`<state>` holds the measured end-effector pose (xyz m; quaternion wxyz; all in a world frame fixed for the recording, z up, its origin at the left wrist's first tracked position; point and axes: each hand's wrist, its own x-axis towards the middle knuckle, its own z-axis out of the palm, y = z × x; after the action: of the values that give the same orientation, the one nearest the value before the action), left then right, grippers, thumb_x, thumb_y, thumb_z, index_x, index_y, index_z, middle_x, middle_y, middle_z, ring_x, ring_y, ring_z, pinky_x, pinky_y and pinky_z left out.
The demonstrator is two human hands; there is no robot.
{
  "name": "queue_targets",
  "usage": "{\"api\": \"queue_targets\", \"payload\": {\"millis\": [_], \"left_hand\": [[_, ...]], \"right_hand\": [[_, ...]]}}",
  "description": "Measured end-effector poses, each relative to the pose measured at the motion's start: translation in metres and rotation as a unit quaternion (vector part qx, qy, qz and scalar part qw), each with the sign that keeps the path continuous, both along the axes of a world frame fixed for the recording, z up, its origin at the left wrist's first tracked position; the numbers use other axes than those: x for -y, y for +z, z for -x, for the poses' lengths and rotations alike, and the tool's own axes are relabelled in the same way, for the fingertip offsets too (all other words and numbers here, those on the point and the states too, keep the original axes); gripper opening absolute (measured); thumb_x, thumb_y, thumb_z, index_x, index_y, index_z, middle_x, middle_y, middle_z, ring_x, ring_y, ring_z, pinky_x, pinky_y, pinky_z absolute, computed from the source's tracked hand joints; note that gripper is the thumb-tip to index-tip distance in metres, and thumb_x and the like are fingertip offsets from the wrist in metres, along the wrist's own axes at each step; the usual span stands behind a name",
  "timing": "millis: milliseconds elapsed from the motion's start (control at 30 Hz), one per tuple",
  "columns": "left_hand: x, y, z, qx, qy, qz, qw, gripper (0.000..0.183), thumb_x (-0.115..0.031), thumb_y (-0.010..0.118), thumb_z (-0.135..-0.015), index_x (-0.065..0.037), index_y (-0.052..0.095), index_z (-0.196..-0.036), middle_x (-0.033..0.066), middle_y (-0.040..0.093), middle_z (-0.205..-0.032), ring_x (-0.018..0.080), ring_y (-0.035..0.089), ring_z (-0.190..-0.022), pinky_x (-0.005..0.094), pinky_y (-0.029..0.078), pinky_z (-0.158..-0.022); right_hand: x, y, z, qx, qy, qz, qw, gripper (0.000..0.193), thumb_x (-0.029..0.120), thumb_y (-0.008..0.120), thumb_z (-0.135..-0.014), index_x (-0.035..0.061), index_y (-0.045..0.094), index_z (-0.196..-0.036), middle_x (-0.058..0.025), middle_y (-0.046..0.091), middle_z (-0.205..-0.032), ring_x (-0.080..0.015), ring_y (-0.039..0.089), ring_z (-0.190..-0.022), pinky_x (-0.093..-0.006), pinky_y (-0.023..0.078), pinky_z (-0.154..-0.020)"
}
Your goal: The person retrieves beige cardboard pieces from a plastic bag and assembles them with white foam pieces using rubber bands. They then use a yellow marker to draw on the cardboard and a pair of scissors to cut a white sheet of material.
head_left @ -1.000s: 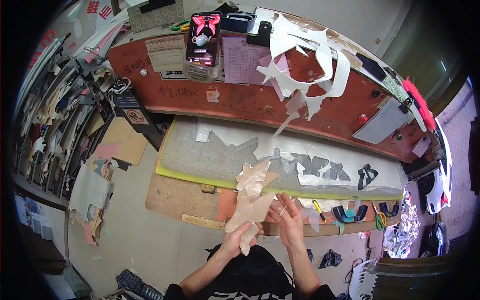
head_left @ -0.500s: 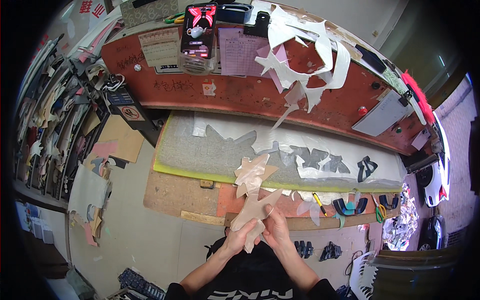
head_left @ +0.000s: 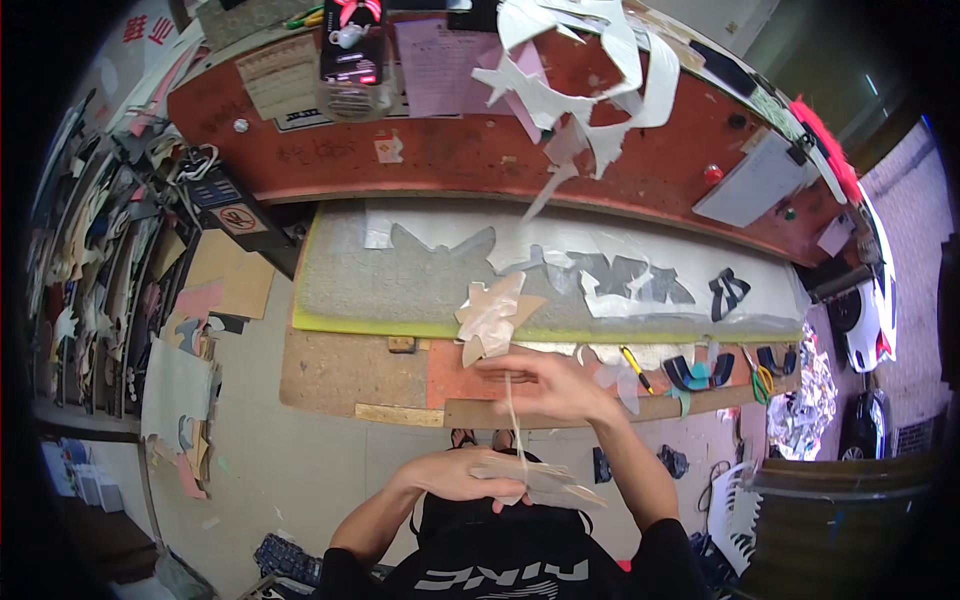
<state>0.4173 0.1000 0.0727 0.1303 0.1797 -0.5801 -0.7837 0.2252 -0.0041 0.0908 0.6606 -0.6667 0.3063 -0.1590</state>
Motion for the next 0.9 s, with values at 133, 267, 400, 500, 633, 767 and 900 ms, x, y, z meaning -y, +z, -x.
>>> {"api": "queue_targets", "payload": {"millis": [133, 267, 400, 500, 633, 767, 900], "left_hand": [[-0.013, -0.015, -0.025, -0.202, 0.355, -0.210, 0.888, 0.052, -0.045, 0.043, -0.104, -0.002, 0.051, -0.131, 0.0151, 0.068, -0.104, 0.0172, 0.062, -0.068, 0.0260, 0.047, -0.048], [-0.015, -0.024, -0.048, -0.244, 0.563, -0.274, 0.741, 0.065, -0.058, 0.028, -0.103, -0.007, 0.041, -0.140, 0.0239, 0.065, -0.114, 0.0222, 0.061, -0.065, 0.0272, 0.044, -0.042], [-0.049, -0.033, -0.050, -0.289, 0.683, -0.263, 0.617, 0.064, -0.057, 0.028, -0.104, -0.007, 0.037, -0.143, 0.0245, 0.061, -0.123, 0.0215, 0.061, -0.068, 0.0261, 0.044, -0.044], [-0.079, -0.025, -0.037, -0.339, 0.741, -0.215, 0.539, 0.063, -0.056, 0.029, -0.104, -0.008, 0.037, -0.143, 0.0251, 0.058, -0.128, 0.0210, 0.061, -0.070, 0.0257, 0.044, -0.045], [-0.114, -0.025, -0.007, -0.341, 0.794, -0.124, 0.487, 0.063, -0.055, 0.029, -0.104, -0.005, 0.039, -0.140, 0.0225, 0.060, -0.126, 0.0215, 0.065, -0.078, 0.0271, 0.047, -0.048], [-0.163, -0.040, 0.027, -0.273, 0.831, -0.097, 0.474, 0.056, -0.049, 0.035, -0.105, -0.002, 0.046, -0.134, 0.0191, 0.067, -0.111, 0.0198, 0.065, -0.070, 0.0259, 0.047, -0.045], [-0.256, -0.048, 0.062, -0.104, 0.816, -0.162, 0.545, 0.051, -0.043, 0.040, -0.105, 0.001, 0.053, -0.126, 0.0184, 0.071, -0.095, 0.0206, 0.064, -0.059, 0.0256, 0.047, -0.045]], "right_hand": [[-0.029, -0.044, 0.006, -0.009, -0.035, -0.076, 0.996, 0.048, 0.018, 0.060, -0.095, -0.0031, 0.049, -0.137, -0.0127, 0.064, -0.112, -0.0209, 0.066, -0.097, -0.0363, 0.051, -0.098], [-0.048, -0.040, 0.011, 0.174, -0.007, -0.057, 0.983, 0.040, 0.011, 0.047, -0.099, 0.0033, 0.051, -0.138, -0.0085, 0.065, -0.101, -0.0174, 0.068, -0.083, -0.0385, 0.054, -0.091], [-0.051, -0.021, -0.013, 0.559, -0.064, -0.167, 0.810, 0.049, 0.000, 0.047, -0.095, 0.0111, 0.047, -0.143, -0.0118, 0.063, -0.121, -0.0175, 0.065, -0.104, -0.0334, 0.057, -0.086], [-0.046, -0.016, -0.051, 0.493, -0.220, -0.292, 0.790, 0.059, -0.002, 0.052, -0.093, 0.0136, 0.040, -0.148, -0.0145, 0.048, -0.144, -0.0203, 0.057, -0.121, -0.0391, 0.056, -0.092], [-0.079, -0.051, -0.092, 0.327, -0.155, -0.441, 0.821, 0.074, 0.006, 0.061, -0.093, 0.0155, 0.021, -0.155, -0.0150, 0.036, -0.153, -0.0284, 0.050, -0.130, -0.0492, 0.050, -0.100], [-0.137, -0.069, -0.084, 0.184, 0.054, -0.568, 0.800, 0.079, 0.016, 0.066, -0.093, 0.0128, 0.016, -0.155, -0.0163, 0.042, -0.147, -0.0333, 0.048, -0.131, -0.0486, 0.043, -0.107], [-0.133, -0.063, -0.084, 0.089, 0.144, -0.443, 0.881, 0.064, 0.021, 0.066, -0.092, 0.0102, 0.036, -0.147, -0.0244, 0.044, -0.145, -0.0349, 0.049, -0.130, -0.0555, 0.042, -0.105]]}}
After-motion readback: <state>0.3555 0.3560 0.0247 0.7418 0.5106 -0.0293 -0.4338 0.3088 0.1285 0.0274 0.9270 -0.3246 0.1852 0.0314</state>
